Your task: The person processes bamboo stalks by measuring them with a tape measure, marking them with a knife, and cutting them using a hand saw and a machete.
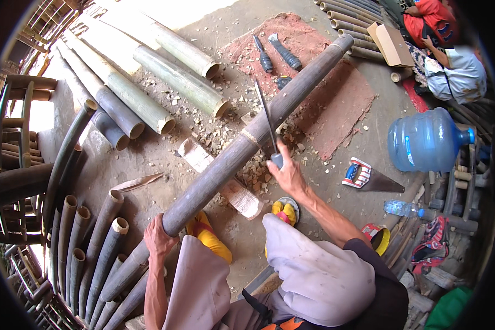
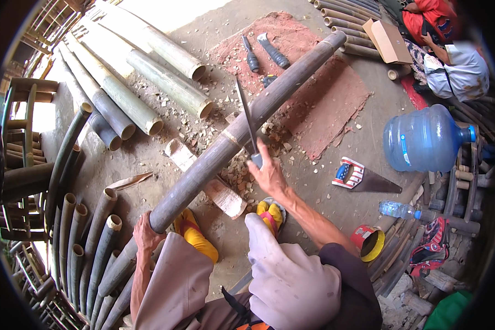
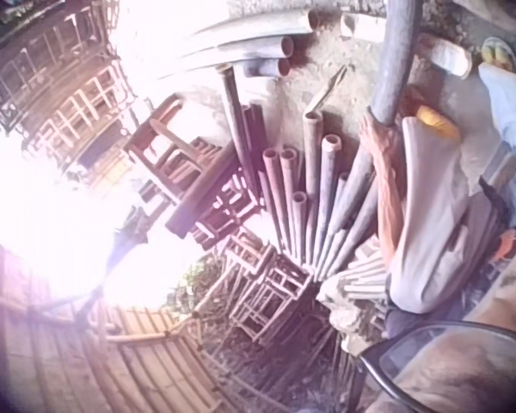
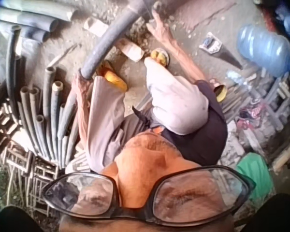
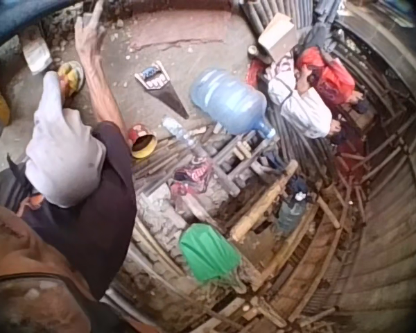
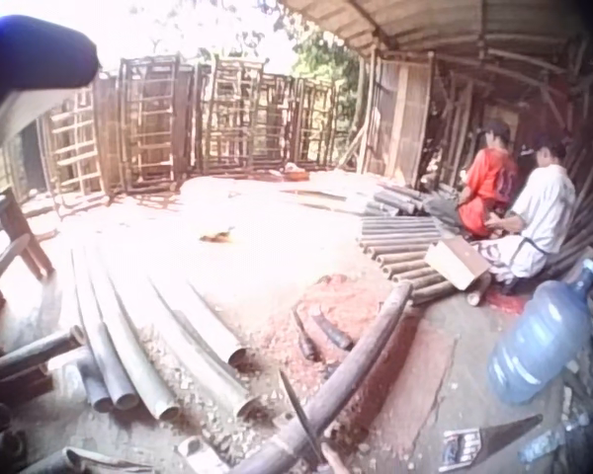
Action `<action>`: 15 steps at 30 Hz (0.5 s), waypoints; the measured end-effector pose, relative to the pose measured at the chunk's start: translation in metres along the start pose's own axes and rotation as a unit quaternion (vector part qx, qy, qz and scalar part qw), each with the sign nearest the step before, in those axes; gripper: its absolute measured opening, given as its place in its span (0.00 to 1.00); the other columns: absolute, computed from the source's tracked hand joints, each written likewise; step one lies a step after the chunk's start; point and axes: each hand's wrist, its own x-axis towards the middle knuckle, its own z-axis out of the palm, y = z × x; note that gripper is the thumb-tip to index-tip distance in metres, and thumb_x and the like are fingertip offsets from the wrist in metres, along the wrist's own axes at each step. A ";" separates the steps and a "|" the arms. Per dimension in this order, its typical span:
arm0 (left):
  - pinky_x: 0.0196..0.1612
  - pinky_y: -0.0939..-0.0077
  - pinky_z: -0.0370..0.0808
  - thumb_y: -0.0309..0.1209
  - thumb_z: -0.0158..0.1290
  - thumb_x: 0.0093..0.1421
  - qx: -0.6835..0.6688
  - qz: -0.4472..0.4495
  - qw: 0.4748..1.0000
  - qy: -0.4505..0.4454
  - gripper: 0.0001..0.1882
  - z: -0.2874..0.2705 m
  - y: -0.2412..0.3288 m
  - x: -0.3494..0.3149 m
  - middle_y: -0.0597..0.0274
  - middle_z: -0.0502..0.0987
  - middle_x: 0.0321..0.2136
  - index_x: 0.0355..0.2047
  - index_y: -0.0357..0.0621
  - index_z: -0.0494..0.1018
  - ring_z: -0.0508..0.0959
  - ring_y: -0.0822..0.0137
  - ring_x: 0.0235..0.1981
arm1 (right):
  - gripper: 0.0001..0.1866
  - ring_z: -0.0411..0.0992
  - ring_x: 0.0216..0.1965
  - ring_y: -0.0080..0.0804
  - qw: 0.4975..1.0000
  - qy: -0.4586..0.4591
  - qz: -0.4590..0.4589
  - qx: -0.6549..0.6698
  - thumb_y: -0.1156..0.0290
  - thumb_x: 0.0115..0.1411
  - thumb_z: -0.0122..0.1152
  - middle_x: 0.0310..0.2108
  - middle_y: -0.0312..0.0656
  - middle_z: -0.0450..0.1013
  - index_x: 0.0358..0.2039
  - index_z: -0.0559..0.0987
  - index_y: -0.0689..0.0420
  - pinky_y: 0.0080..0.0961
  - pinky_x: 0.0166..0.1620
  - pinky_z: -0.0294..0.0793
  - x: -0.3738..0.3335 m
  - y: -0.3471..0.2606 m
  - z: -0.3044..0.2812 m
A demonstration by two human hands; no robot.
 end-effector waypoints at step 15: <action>0.47 0.60 0.74 0.39 0.68 0.29 -0.090 -0.049 0.975 -0.197 0.40 -0.024 -0.001 0.024 0.47 0.79 0.39 0.48 0.43 0.72 0.79 0.48 0.42 | 0.41 0.71 0.16 0.28 0.969 -0.060 -0.031 -0.237 0.59 0.63 0.57 0.28 0.48 0.74 0.70 0.46 0.42 0.21 0.15 0.76 -0.013 0.044 -0.013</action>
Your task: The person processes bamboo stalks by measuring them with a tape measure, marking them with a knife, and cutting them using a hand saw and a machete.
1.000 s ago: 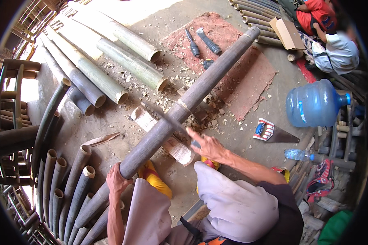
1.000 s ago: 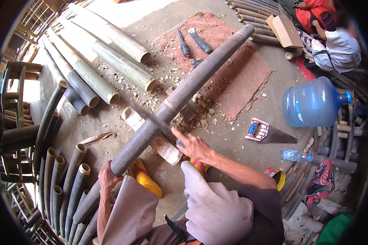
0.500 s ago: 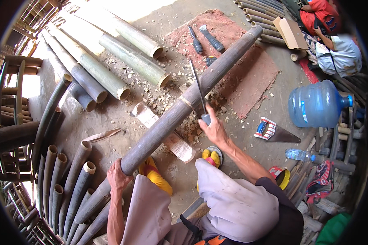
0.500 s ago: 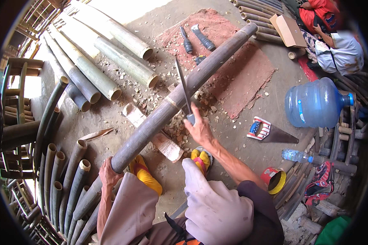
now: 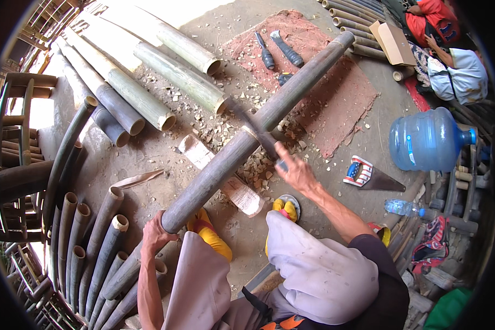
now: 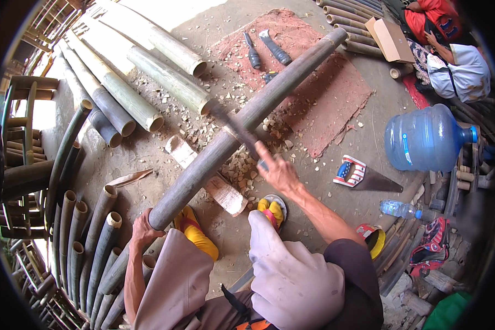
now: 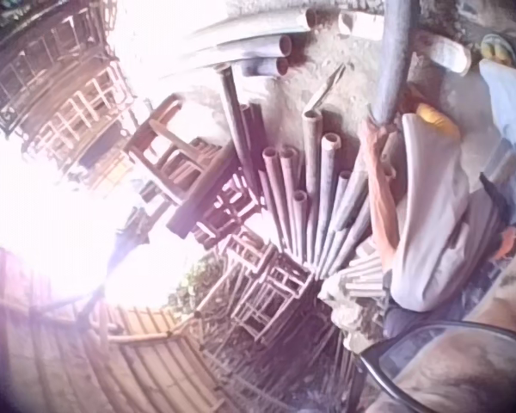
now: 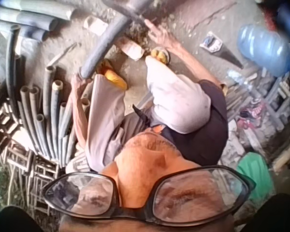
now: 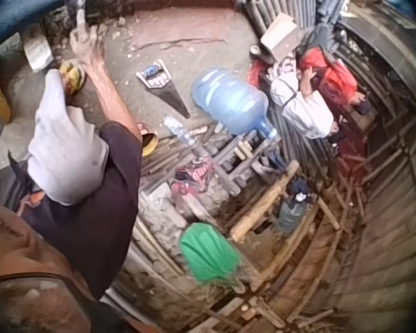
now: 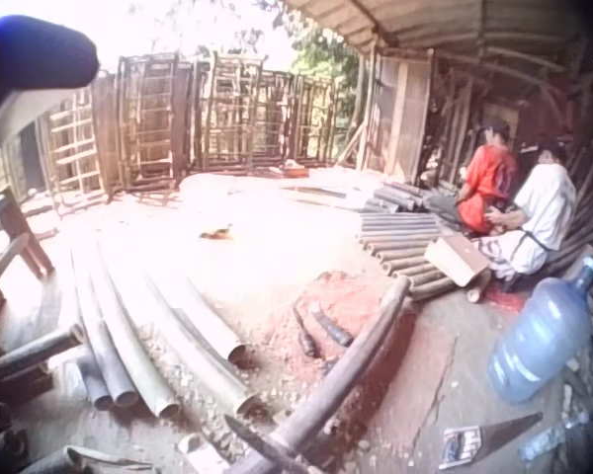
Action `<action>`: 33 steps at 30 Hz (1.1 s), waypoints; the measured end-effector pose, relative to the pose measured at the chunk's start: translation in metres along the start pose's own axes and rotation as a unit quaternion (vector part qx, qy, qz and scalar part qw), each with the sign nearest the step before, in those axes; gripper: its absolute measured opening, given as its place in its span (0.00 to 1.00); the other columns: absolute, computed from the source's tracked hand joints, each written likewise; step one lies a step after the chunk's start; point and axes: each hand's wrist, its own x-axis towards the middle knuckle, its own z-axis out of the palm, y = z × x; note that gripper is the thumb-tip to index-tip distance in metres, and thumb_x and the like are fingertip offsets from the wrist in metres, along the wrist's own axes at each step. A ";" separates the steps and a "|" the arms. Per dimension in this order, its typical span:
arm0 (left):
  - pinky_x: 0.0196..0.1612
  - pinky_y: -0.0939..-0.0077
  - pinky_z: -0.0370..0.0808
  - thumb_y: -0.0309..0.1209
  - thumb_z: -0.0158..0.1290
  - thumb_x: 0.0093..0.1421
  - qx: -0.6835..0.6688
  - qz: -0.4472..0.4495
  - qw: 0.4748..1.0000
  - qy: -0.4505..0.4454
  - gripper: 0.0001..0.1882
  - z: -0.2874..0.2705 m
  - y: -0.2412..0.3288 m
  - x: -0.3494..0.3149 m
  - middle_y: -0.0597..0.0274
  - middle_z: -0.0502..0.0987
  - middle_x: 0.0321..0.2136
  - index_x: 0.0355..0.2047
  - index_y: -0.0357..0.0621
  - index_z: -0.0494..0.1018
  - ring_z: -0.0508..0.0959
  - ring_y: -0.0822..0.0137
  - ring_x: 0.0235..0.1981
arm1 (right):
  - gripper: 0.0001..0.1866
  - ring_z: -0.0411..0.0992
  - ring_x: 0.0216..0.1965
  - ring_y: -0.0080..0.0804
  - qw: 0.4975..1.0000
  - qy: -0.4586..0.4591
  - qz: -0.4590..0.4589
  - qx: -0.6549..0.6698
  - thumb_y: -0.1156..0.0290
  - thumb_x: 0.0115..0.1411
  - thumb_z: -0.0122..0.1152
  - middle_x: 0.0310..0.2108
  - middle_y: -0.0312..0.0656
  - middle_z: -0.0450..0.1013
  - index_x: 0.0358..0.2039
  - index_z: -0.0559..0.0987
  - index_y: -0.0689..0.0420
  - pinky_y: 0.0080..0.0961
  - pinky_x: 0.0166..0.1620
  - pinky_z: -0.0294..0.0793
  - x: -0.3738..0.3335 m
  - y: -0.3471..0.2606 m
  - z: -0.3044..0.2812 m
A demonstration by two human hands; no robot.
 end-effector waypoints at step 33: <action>0.51 0.55 0.69 0.36 0.67 0.27 0.059 -0.030 0.988 0.140 0.41 0.009 -0.100 -0.097 0.49 0.74 0.41 0.47 0.41 0.69 0.73 0.47 0.46 | 0.41 0.72 0.46 0.37 0.667 0.191 0.312 0.649 0.50 0.46 0.71 0.46 0.49 0.72 0.53 0.69 0.65 0.41 0.51 0.72 0.155 0.026 -0.074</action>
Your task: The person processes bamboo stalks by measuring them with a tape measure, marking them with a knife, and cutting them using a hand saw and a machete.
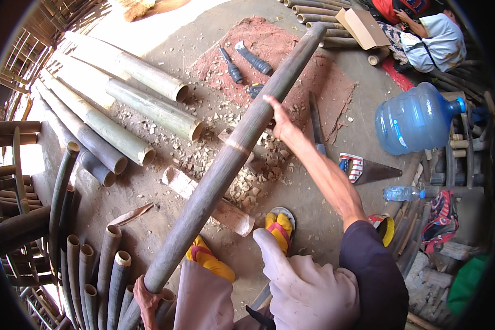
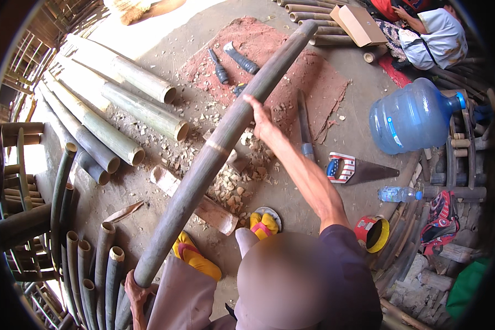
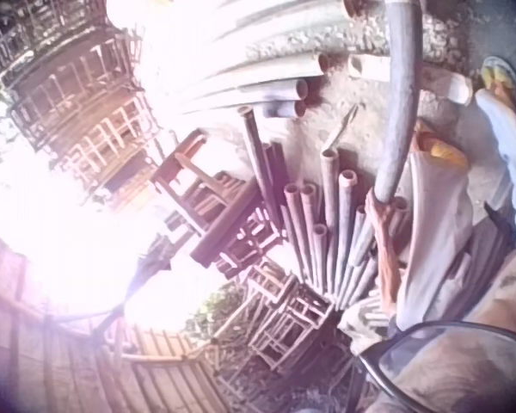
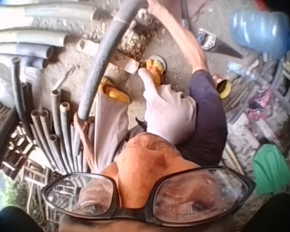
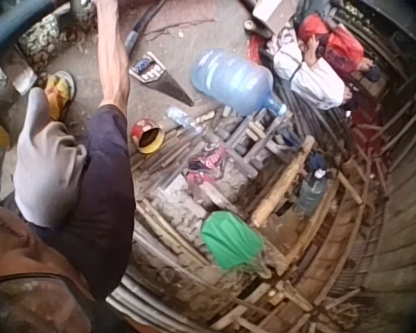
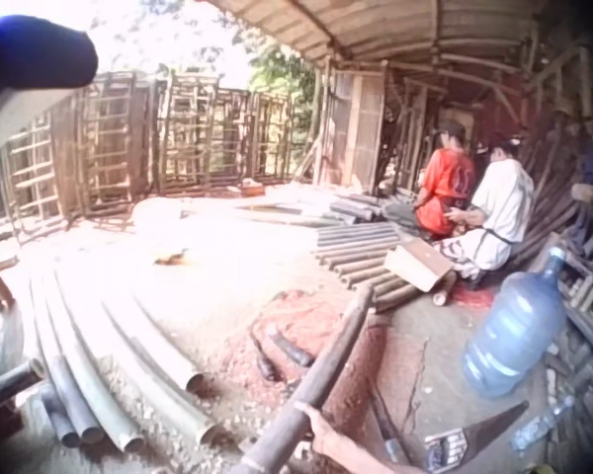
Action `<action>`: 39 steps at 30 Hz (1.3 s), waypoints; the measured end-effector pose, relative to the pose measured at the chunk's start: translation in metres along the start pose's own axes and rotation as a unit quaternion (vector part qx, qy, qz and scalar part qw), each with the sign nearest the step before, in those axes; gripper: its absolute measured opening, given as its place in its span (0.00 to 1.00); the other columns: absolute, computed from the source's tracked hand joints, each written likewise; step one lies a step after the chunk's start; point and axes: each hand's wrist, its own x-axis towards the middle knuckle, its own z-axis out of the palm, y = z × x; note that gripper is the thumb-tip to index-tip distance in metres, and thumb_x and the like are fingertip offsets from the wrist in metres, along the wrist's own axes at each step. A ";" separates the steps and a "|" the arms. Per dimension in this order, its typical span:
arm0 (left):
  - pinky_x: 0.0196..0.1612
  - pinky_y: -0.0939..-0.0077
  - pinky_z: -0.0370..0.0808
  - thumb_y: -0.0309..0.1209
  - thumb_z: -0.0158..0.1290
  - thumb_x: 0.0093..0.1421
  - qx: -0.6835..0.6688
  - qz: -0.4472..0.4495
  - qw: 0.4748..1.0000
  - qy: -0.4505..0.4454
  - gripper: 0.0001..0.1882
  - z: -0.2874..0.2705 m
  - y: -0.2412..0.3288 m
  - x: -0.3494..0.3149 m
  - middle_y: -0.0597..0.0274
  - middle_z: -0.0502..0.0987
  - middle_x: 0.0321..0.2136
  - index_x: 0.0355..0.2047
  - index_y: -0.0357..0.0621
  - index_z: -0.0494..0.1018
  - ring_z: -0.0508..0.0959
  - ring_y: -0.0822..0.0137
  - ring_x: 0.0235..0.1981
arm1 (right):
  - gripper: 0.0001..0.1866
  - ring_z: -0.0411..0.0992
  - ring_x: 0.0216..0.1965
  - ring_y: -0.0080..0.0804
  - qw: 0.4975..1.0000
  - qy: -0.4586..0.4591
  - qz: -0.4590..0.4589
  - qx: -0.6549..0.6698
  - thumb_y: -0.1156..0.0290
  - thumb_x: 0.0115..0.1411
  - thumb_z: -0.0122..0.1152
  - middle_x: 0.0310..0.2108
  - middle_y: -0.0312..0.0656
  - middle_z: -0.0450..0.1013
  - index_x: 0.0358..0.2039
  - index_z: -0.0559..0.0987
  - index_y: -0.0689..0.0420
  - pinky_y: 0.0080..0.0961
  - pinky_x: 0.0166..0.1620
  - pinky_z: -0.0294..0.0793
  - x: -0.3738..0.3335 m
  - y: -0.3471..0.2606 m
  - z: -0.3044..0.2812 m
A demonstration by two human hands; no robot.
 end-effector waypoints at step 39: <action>0.49 0.60 0.69 0.30 0.64 0.29 0.041 0.028 0.993 0.108 0.39 0.031 0.015 0.006 0.54 0.76 0.41 0.49 0.44 0.70 0.75 0.52 0.45 | 0.20 0.74 0.29 0.32 0.944 0.081 -0.151 -0.282 0.75 0.56 0.56 0.31 0.46 0.72 0.49 0.64 0.59 0.30 0.33 0.77 -0.093 0.064 -0.144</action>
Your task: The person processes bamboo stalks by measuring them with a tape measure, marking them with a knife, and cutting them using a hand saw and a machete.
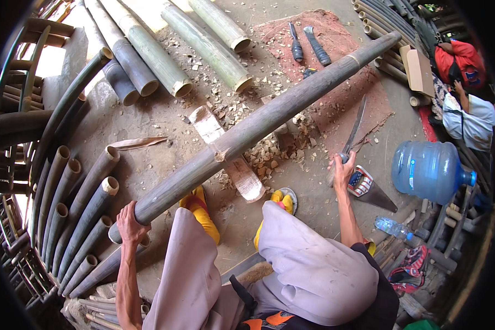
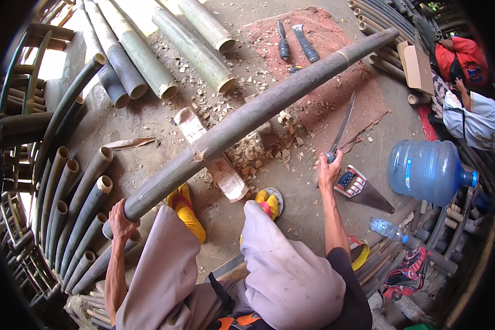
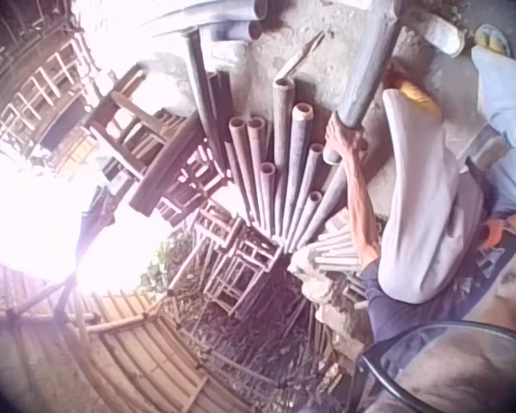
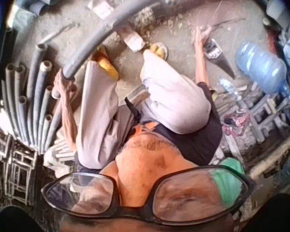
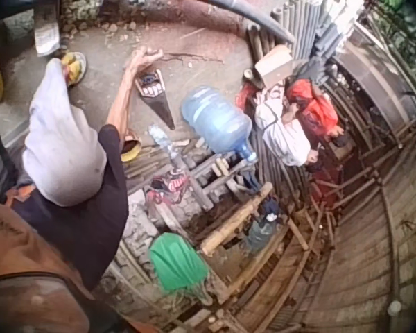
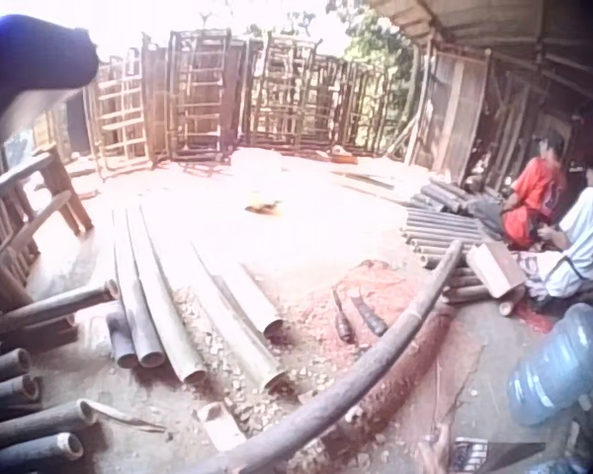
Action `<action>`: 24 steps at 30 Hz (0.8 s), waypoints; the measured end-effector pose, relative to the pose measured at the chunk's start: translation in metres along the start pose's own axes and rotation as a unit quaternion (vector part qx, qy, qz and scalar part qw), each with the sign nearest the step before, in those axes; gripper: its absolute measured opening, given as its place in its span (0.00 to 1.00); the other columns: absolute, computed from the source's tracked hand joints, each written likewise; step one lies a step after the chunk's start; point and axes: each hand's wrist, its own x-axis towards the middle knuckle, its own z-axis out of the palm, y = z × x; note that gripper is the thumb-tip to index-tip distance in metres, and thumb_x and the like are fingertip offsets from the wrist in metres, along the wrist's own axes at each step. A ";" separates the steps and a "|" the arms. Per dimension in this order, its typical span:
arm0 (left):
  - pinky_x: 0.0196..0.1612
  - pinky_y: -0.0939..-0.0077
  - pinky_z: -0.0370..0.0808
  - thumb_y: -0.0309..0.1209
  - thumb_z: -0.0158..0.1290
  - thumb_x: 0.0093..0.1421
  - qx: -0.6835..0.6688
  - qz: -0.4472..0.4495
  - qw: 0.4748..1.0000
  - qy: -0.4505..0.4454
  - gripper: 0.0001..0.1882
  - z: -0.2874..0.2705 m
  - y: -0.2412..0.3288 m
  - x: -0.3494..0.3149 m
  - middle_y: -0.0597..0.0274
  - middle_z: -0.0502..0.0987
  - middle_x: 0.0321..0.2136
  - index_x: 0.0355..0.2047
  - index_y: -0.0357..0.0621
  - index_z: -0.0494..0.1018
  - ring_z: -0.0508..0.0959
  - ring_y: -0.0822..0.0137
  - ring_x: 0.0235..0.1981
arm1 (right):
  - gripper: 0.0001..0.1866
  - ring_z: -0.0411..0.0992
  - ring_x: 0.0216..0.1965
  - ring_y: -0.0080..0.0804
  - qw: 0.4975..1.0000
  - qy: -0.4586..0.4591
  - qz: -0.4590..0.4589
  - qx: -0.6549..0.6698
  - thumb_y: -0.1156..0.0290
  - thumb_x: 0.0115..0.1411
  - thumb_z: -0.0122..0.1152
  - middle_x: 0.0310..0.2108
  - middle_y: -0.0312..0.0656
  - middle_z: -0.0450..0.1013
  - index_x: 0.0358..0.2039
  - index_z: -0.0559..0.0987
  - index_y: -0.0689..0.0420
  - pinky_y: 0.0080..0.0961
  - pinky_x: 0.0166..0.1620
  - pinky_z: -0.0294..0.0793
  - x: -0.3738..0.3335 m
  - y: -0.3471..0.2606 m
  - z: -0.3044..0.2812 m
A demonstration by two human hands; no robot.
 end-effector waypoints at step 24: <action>0.50 0.60 0.72 0.26 0.65 0.29 -0.024 -0.027 0.999 0.026 0.37 0.011 -0.011 0.000 0.52 0.75 0.41 0.46 0.41 0.70 0.73 0.49 0.45 | 0.19 0.71 0.15 0.25 0.927 -0.280 0.089 0.234 0.52 0.66 0.50 0.20 0.37 0.69 0.37 0.66 0.58 0.27 0.17 0.75 -0.053 -0.075 0.118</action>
